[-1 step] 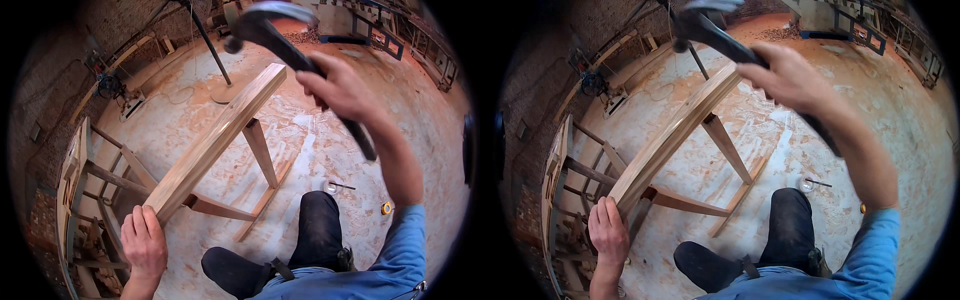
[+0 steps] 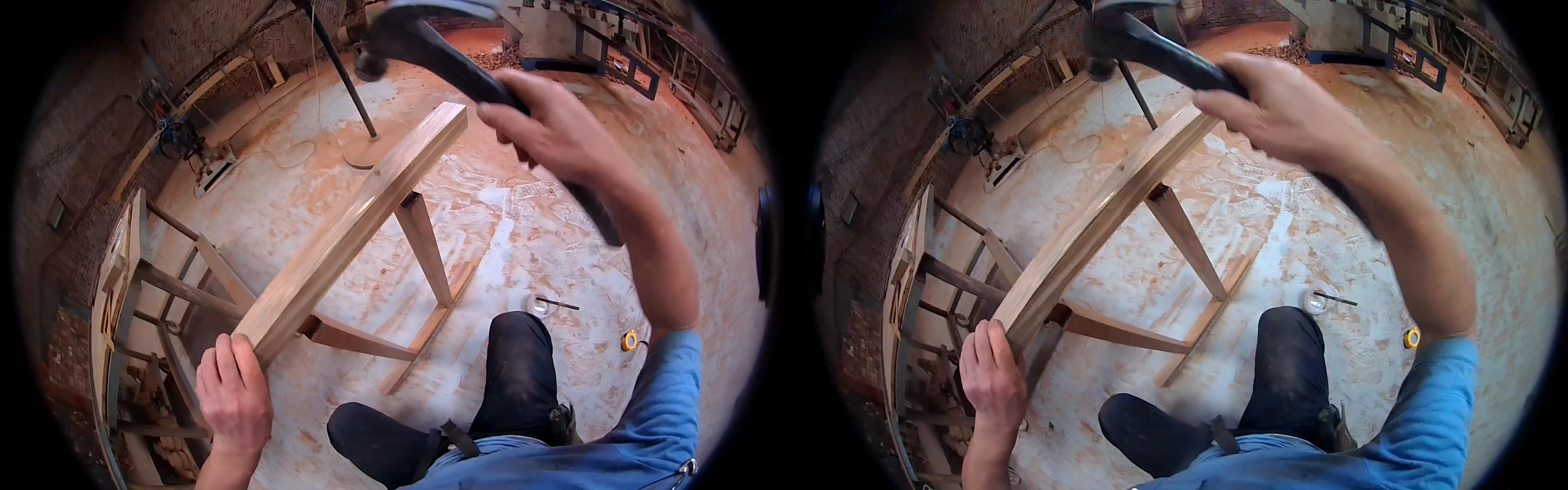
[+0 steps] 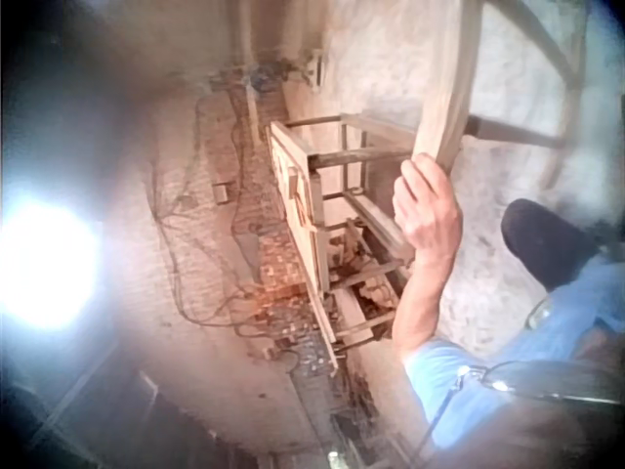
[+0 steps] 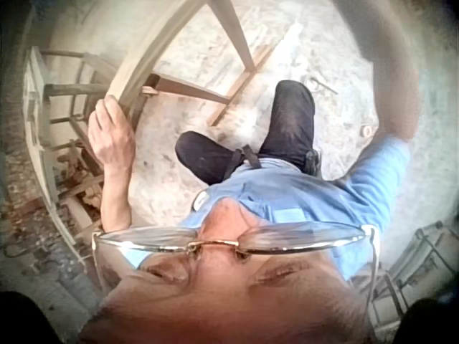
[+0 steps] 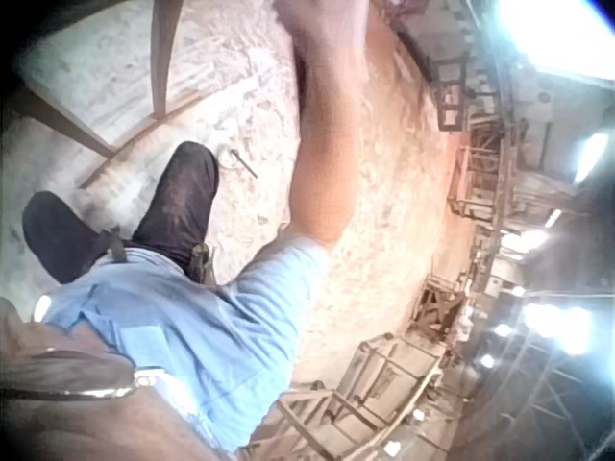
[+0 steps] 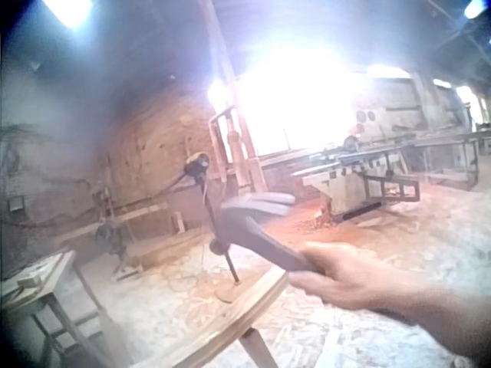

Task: The person assembles a wooden frame by applying glue to mortise joints and tapping pieces together with a hammer. They then measure the assembled frame with a tape measure to verify dimensions.

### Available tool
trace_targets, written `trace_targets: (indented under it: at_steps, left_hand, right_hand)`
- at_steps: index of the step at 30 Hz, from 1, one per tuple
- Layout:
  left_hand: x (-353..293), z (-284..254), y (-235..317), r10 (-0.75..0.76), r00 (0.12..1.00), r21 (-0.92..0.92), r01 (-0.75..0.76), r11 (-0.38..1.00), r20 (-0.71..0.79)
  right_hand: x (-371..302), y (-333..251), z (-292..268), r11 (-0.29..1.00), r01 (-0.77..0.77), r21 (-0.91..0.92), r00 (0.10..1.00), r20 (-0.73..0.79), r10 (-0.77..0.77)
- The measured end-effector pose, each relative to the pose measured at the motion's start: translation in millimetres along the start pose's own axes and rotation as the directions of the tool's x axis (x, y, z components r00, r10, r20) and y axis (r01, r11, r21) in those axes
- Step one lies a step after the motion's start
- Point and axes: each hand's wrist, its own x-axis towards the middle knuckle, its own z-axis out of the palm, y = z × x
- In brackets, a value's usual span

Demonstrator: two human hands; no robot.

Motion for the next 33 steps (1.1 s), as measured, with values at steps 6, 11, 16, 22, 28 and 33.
trace_targets:
  at_steps: [6,11,16,22,28,33]
  left_hand:
    - [-10,3,2,-0.037,0.997,-0.043,0.040,0.998,0.073]
    - [-7,2,3,-0.041,0.997,-0.092,0.047,0.995,0.062]
    - [-7,-2,0,-0.034,0.995,-0.107,0.044,0.993,0.091]
    - [-9,-1,-1,-0.049,0.996,-0.140,0.059,0.988,0.074]
    - [14,-9,-13,-0.155,0.953,-0.385,0.249,0.889,0.259]
    - [26,14,-22,-0.196,0.854,-0.398,0.413,0.819,0.482]
  right_hand:
    - [29,-23,3,0.865,-0.112,-0.490,0.840,0.418,0.346]
    - [36,-32,-13,0.880,-0.098,-0.465,0.900,0.336,0.277]
    - [36,-28,-3,0.921,-0.167,-0.353,0.916,0.291,0.277]
    - [39,-38,-3,0.813,-0.111,-0.572,0.841,0.382,0.383]
    - [23,-33,12,0.964,-0.121,-0.238,0.953,0.244,0.180]
    - [-37,-3,80,0.893,-0.304,0.332,0.935,0.284,0.213]
